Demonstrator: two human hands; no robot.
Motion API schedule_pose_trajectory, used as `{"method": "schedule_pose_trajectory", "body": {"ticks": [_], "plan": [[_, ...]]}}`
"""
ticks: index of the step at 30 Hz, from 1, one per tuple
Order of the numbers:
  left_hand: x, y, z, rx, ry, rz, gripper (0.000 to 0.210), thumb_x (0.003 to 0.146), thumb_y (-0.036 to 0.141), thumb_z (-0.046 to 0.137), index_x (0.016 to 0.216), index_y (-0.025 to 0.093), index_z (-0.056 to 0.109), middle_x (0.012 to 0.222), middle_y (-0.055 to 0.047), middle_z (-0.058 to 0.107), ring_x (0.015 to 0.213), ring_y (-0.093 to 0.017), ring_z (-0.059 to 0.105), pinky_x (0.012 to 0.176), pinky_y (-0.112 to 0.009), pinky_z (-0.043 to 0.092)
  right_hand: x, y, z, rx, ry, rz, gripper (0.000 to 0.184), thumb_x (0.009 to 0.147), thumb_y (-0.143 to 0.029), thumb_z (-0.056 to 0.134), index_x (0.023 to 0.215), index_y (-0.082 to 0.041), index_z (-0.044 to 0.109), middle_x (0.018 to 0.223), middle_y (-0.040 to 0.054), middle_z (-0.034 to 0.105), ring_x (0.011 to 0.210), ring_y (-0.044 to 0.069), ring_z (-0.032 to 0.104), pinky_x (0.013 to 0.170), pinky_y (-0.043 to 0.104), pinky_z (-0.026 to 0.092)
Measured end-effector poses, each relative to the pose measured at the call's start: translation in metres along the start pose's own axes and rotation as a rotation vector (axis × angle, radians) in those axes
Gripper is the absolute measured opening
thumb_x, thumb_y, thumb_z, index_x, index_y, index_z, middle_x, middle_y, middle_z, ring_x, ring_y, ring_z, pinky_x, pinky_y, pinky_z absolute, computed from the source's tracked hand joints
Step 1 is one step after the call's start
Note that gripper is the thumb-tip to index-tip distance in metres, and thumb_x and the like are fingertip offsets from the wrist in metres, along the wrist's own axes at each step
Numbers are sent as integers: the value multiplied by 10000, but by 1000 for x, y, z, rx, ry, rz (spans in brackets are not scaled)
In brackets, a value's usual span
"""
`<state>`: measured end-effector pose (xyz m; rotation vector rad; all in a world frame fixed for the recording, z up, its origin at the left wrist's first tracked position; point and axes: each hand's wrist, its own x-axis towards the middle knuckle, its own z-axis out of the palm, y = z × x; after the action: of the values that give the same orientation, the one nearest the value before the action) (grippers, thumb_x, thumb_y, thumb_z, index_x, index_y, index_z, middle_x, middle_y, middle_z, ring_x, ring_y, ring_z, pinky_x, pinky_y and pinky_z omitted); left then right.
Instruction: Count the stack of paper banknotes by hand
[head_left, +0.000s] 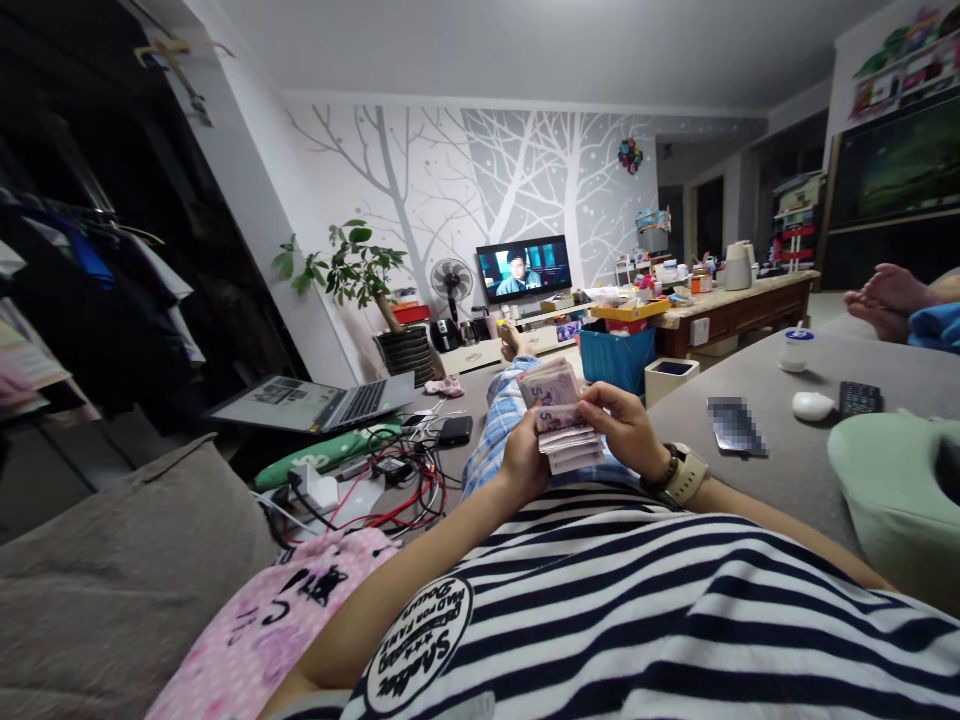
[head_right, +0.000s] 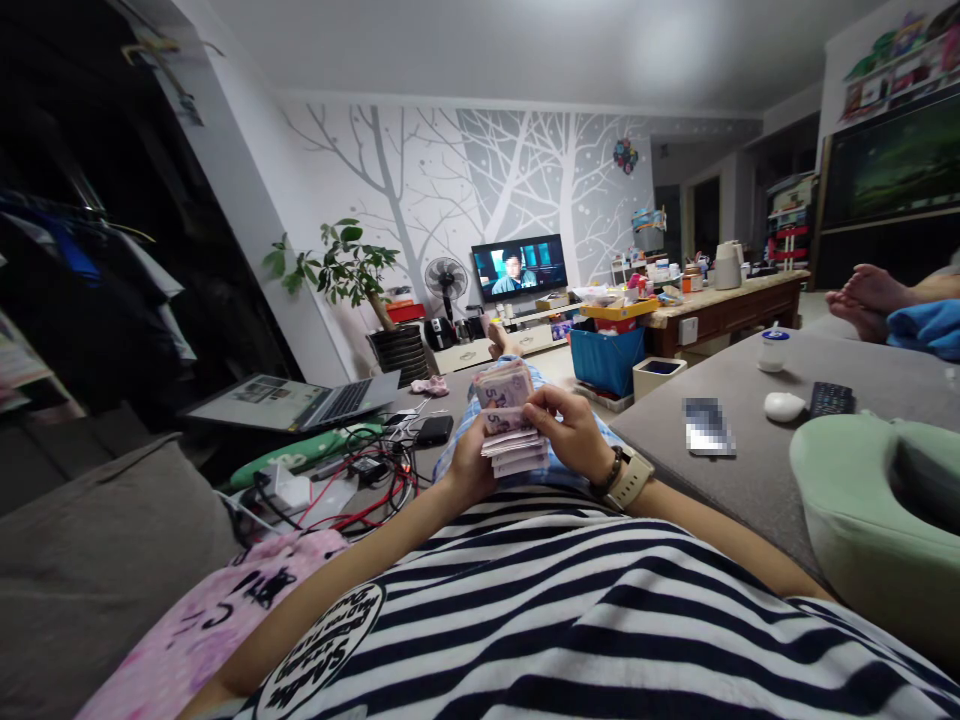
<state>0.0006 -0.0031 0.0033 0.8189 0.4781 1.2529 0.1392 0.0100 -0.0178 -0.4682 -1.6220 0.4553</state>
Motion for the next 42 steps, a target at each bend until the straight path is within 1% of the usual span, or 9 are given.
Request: {"method": "schedule_pose_trajectory", "body": {"ticks": [10, 14, 18, 21, 26, 28, 31, 35, 42], "plan": [[-1, 0, 1, 10, 21, 3, 250, 831, 246, 454, 865, 103, 656, 799, -87, 701, 713, -213, 664, 716, -329, 512, 0, 1, 0, 4, 2, 11, 219, 849, -369, 555, 734, -183, 563, 645, -11, 481, 610, 119, 408, 551, 245, 338], [-1, 0, 1, 18, 40, -12, 266, 831, 266, 470, 908, 97, 661, 810, -97, 706, 739, -228, 669, 724, -344, 517, 0, 0, 0, 6, 4, 11, 224, 846, -370, 558, 724, -184, 567, 636, -13, 493, 600, 118, 421, 552, 247, 346], [0, -1, -1, 32, 67, -19, 316, 856, 280, 429, 974, 97, 657, 806, -100, 711, 778, -238, 672, 741, -356, 518, -1, -6, 0, 14, -16, -5, 254, 873, -371, 510, 724, -183, 594, 658, 3, 557, 605, 127, 468, 582, 259, 378], [1, -2, -3, 48, 50, -8, 325, 861, 285, 422, 990, 101, 658, 811, -101, 714, 805, -245, 672, 758, -360, 516, 0, -7, -1, 30, -24, -23, 292, 886, -376, 481, 702, -183, 600, 680, 19, 597, 627, 138, 506, 603, 269, 397], [0, -3, -5, 68, 31, 0, 282, 814, 275, 501, 984, 114, 657, 814, -100, 716, 821, -255, 673, 772, -375, 515, 4, 2, 0, -54, 147, 38, 304, 835, -406, 562, 628, -185, 540, 590, -7, 542, 558, 122, 466, 560, 257, 376], [-1, -3, -5, 79, 47, 4, 256, 793, 252, 523, 958, 108, 656, 803, -100, 714, 804, -249, 675, 771, -372, 516, 6, 6, 0, -82, 178, 91, 326, 823, -428, 575, 611, -185, 525, 565, -11, 530, 538, 119, 459, 549, 253, 370], [-1, -3, -6, 113, 81, 18, 193, 764, 217, 547, 866, 94, 655, 742, -98, 705, 752, -242, 676, 759, -370, 519, 8, 10, 0, -124, 168, 149, 347, 811, -461, 576, 610, -183, 524, 558, -7, 536, 533, 121, 462, 542, 251, 373], [-1, -3, -7, 167, 116, 35, 132, 752, 183, 547, 755, 89, 641, 642, -85, 680, 652, -229, 667, 726, -378, 524, 9, 16, 0, -170, 153, 158, 352, 802, -470, 579, 612, -179, 523, 561, -9, 517, 540, 120, 445, 526, 246, 366], [1, -5, -7, 88, 104, 5, 179, 756, 197, 559, 861, 94, 661, 739, -88, 705, 720, -233, 677, 732, -358, 522, 8, 20, 1, -169, 152, 130, 332, 809, -442, 573, 617, -177, 518, 549, -11, 488, 530, 113, 409, 495, 240, 345]]}}
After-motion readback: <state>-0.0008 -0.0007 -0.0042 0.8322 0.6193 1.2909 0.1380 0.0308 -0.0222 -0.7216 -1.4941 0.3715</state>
